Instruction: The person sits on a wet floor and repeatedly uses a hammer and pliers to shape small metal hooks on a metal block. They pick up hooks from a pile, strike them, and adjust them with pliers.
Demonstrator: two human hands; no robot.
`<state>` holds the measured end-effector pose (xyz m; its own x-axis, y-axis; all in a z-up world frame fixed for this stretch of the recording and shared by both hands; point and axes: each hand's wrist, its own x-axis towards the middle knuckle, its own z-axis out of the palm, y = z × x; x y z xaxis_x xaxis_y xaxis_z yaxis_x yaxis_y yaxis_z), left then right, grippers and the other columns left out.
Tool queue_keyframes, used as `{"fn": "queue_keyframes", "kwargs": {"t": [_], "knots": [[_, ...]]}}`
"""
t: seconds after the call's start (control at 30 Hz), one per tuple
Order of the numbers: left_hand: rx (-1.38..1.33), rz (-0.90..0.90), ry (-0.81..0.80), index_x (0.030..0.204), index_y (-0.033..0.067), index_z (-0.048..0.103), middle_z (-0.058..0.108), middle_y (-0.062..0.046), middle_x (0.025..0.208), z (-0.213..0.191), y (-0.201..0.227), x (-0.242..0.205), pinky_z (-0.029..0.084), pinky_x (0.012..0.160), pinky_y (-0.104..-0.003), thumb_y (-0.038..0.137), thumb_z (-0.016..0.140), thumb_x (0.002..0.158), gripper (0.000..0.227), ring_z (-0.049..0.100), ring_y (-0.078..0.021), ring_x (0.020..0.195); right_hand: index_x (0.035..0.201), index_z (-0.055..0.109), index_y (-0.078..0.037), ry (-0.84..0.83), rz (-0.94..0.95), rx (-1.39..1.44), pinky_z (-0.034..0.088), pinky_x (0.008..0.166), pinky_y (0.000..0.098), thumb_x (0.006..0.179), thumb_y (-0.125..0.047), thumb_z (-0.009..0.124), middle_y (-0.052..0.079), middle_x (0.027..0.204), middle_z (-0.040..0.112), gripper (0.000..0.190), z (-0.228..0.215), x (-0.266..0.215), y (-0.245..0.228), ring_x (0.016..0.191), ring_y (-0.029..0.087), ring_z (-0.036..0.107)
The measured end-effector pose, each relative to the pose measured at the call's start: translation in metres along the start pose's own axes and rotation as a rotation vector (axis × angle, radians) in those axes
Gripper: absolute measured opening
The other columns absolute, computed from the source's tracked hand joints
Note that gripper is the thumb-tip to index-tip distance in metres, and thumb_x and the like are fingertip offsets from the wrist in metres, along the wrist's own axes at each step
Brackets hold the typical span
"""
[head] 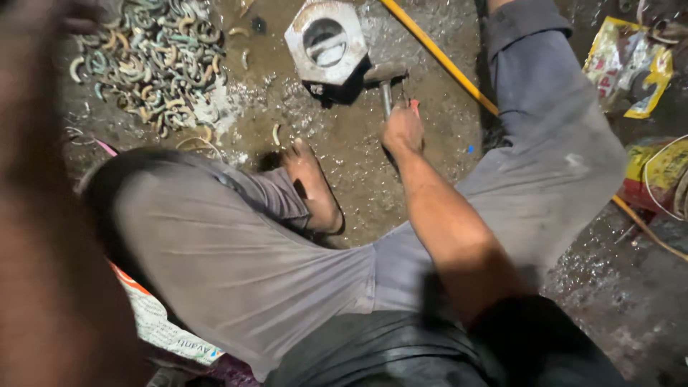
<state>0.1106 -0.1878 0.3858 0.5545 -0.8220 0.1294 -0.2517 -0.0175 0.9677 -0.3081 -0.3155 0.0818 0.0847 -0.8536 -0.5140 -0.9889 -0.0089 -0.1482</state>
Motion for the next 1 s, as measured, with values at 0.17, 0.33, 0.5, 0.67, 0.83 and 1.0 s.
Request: {"fn": "queue_keyframes", "kwargs": {"t": [0.17, 0.33, 0.5, 0.67, 0.83, 1.0], "knots": [[0.295, 0.296, -0.063, 0.097, -0.0028, 0.066, 0.071, -0.017, 0.087, 0.150, -0.038, 0.001, 0.055, 0.067, -0.043, -0.004, 0.074, 0.083, 0.016, 0.069, -0.0300, 0.074, 0.106, 0.073, -0.004, -0.022, 0.183, 0.210, 0.054, 0.089, 0.0489, 0.077, -0.021, 0.072, 0.023, 0.107, 0.071, 0.033, -0.019, 0.002, -0.011, 0.101, 0.040, 0.069], [0.358, -0.199, -0.163, 0.099, 0.0018, 0.076, 0.073, -0.025, 0.091, 0.240, -0.125, -0.028, 0.057, 0.083, -0.044, -0.002, 0.062, 0.076, 0.027, 0.074, -0.0392, 0.091, 0.106, 0.064, 0.002, -0.031, 0.312, 0.512, 0.051, 0.062, 0.0461, 0.079, -0.029, 0.080, 0.016, 0.083, 0.067, 0.044, -0.059, -0.018, -0.024, 0.071, 0.029, 0.064], [0.353, -0.348, -0.081, 0.097, 0.0003, 0.073, 0.073, -0.025, 0.096, 0.280, -0.189, -0.045, 0.055, 0.082, -0.047, -0.001, 0.065, 0.073, 0.025, 0.070, -0.0420, 0.093, 0.102, 0.061, 0.001, -0.177, 0.247, 0.813, 0.044, 0.042, 0.0373, 0.086, -0.034, 0.079, 0.008, 0.069, 0.056, 0.043, -0.123, -0.055, -0.023, 0.051, 0.017, 0.053], [0.404, -0.116, -0.072, 0.090, 0.0030, 0.074, 0.070, -0.022, 0.096, 0.306, -0.217, -0.039, 0.051, 0.082, -0.049, 0.003, 0.076, 0.072, 0.018, 0.066, -0.0423, 0.092, 0.097, 0.068, -0.002, -0.191, -0.128, 0.930, 0.048, 0.043, 0.0313, 0.087, -0.031, 0.078, 0.003, 0.063, 0.061, 0.032, -0.159, -0.071, -0.020, 0.048, 0.011, 0.058], [0.375, -0.077, 0.000, 0.092, 0.0012, 0.071, 0.067, -0.021, 0.098, 0.316, -0.229, -0.058, 0.051, 0.086, -0.049, -0.003, 0.072, 0.074, 0.018, 0.064, -0.0421, 0.096, 0.086, 0.063, 0.002, -0.094, -0.013, 0.792, 0.047, 0.040, 0.0346, 0.090, -0.034, 0.078, 0.001, 0.060, 0.056, 0.040, -0.121, -0.048, -0.042, 0.045, 0.011, 0.053], [0.337, -0.061, 0.030, 0.095, -0.0018, 0.069, 0.065, -0.024, 0.099, 0.304, -0.232, -0.057, 0.049, 0.085, -0.051, 0.003, 0.078, 0.078, 0.019, 0.062, -0.0451, 0.095, 0.087, 0.065, -0.004, -0.110, -0.075, 0.757, 0.045, 0.041, 0.0322, 0.091, -0.036, 0.074, -0.001, 0.057, 0.056, 0.034, -0.109, -0.038, -0.050, 0.045, 0.009, 0.054]]}}
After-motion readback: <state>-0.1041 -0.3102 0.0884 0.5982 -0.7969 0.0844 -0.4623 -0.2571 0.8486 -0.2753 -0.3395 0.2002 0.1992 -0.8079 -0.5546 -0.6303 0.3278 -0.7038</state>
